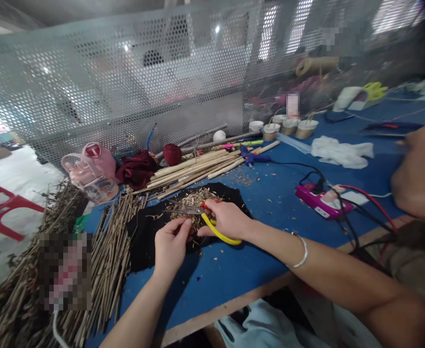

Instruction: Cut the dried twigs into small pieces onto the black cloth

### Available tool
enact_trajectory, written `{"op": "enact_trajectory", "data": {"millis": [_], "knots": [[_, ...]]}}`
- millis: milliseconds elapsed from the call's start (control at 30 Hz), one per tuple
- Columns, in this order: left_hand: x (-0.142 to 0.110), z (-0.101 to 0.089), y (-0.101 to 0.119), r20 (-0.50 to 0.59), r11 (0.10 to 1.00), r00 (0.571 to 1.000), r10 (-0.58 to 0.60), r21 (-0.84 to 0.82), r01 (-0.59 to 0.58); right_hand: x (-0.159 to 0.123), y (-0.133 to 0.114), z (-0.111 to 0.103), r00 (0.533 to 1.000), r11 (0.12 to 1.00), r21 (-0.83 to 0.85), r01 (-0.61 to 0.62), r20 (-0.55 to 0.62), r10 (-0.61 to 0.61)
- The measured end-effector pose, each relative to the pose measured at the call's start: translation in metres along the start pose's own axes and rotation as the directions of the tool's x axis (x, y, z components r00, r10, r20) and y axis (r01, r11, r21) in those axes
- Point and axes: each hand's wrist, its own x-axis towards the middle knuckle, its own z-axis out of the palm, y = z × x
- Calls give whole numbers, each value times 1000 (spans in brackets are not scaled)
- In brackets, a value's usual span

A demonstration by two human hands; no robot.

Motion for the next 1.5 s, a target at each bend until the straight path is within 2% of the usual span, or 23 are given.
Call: {"op": "enact_trajectory", "data": {"millis": [300,467,733,900,1167,1500], "knots": [[1,-2,1,-33,998,998,-54,-19,53,2,1,-4,994,992,-98,-81,63,87],[3,-4,0,-49,1000,999,-6,-17,5,1,0,-1,999,999,-42,-25,42,27],[1,-2,-1,-11,1000,1000,-17,-14,17,1,-3,1,1000,1000,-17,17,22,-17],[2,-2,-1,-15,999,999,-44,13,44,0,-2,-5,998,995,-97,-31,60,37],[6,-2,-3,-49,995,994,-95,-35,93,4,2,-7,983,983,-148,-113,129,133],[8,-3,-5,-45,997,998,-41,-63,38,2,0,-7,992,996,-90,-29,124,40]]}}
